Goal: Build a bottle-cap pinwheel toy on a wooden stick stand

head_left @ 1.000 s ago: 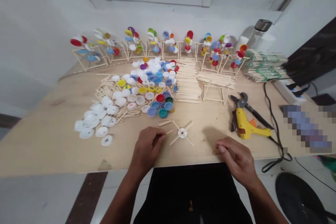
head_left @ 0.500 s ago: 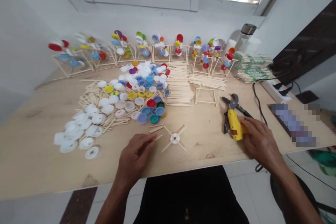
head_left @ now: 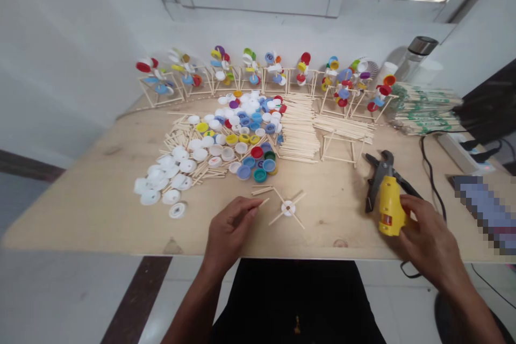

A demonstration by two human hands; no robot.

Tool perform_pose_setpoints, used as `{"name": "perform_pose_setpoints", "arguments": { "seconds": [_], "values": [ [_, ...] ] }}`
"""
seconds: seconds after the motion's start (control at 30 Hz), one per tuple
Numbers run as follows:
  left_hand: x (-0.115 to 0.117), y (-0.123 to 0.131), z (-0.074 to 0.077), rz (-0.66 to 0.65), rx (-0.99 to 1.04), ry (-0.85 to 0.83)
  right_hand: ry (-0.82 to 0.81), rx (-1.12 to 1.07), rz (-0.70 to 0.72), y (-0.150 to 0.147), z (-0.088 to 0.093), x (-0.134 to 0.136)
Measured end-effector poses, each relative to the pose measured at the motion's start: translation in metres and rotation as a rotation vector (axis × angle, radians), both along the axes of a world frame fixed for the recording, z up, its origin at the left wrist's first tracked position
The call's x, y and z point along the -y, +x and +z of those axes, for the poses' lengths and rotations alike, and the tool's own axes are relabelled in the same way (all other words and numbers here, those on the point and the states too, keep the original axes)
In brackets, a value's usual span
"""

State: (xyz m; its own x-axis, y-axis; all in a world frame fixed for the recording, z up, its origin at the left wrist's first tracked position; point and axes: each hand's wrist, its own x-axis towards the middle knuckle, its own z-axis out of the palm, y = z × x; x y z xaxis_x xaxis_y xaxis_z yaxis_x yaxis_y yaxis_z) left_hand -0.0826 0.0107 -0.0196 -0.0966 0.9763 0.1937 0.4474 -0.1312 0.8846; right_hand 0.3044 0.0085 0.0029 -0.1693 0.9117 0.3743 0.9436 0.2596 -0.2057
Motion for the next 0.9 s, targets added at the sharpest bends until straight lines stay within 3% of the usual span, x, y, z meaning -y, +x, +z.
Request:
{"name": "perform_pose_setpoints", "arguments": {
  "seconds": [0.23, 0.4, 0.57, 0.9],
  "values": [
    [0.010, 0.012, 0.019, 0.056, 0.139, -0.068, -0.209, -0.457, 0.286, -0.085, 0.012, 0.025],
    [0.017, 0.023, 0.034, 0.107, 0.171, -0.125, -0.242, -0.561, 0.511, -0.137, 0.009, 0.031],
    [0.022, 0.024, 0.033, 0.158, 0.183, -0.105, -0.242, -0.544, 0.519, -0.154, 0.005, 0.035],
    [0.022, 0.027, 0.033, 0.158, 0.174, -0.083, -0.203, -0.546, 0.470, -0.159, -0.006, 0.042]
  ]
}}
